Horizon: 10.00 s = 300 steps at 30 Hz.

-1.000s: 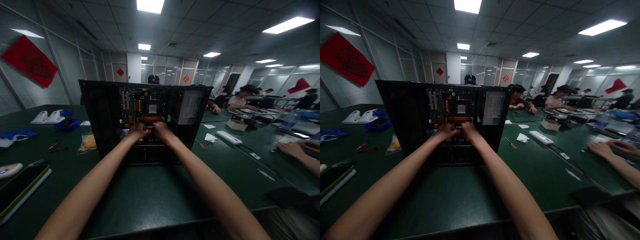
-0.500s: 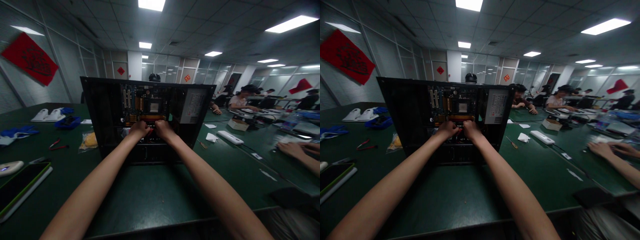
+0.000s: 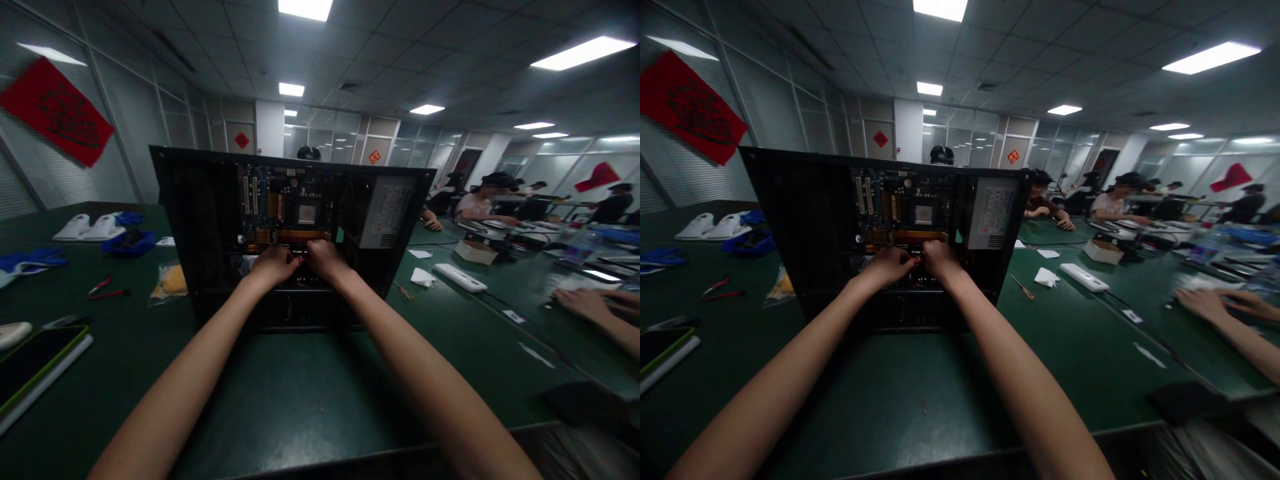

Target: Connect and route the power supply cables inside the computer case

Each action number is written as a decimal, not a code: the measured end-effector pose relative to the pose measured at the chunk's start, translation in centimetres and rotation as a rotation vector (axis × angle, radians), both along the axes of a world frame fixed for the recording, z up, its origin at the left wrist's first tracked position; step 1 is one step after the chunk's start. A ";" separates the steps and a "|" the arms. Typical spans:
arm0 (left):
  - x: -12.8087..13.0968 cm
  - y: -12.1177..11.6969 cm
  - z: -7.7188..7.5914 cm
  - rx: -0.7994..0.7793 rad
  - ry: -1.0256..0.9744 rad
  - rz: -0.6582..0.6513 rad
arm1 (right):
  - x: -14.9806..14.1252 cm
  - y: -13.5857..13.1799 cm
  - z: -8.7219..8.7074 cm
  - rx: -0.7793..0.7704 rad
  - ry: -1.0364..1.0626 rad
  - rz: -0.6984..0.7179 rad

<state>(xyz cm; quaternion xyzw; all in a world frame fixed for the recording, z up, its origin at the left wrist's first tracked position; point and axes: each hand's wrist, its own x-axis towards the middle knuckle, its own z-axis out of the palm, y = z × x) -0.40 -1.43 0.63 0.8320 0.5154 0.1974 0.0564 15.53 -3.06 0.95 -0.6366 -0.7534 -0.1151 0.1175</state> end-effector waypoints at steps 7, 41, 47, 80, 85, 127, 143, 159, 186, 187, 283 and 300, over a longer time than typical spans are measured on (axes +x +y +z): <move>0.0 -0.1 -0.2 0.073 0.101 0.009 | 0.1 -0.6 0.1 -0.035 0.060 -0.091; 0.3 0.2 0.0 -0.027 0.151 -0.035 | 0.3 -1.5 0.5 0.023 -0.120 0.056; 0.0 0.6 -0.4 -0.026 0.086 -0.075 | 0.4 -1.3 0.4 0.033 -0.099 0.101; 0.3 0.6 0.1 -0.039 0.049 0.018 | 0.9 -1.2 -0.2 0.053 -0.135 0.202; 0.2 0.8 0.0 -0.065 0.054 0.045 | 0.8 -1.2 0.1 0.069 -0.121 0.218; 0.9 1.0 0.0 -0.024 0.111 0.070 | 1.5 -0.5 -0.6 -0.221 0.103 0.339; 0.9 0.9 0.0 0.004 0.153 0.044 | 2.1 1.2 -1.1 -0.052 -0.022 0.256; 1.0 0.4 0.4 0.042 0.103 0.125 | 2.6 1.3 -1.3 -0.080 -0.003 0.252; 1.0 0.8 0.0 0.093 0.143 0.045 | 1.8 -0.4 -0.5 -0.104 -0.007 0.247; 1.0 0.8 0.0 0.086 0.145 0.052 | 1.8 -0.4 -0.5 -0.109 -0.004 0.247; -0.2 -0.1 -0.2 -0.081 0.040 -0.260 | 0.8 -8.8 -2.7 0.082 -0.051 0.330; -6.5 -11.8 -4.3 0.344 -0.219 -0.283 | 4.2 -19.2 -13.0 0.307 0.037 0.394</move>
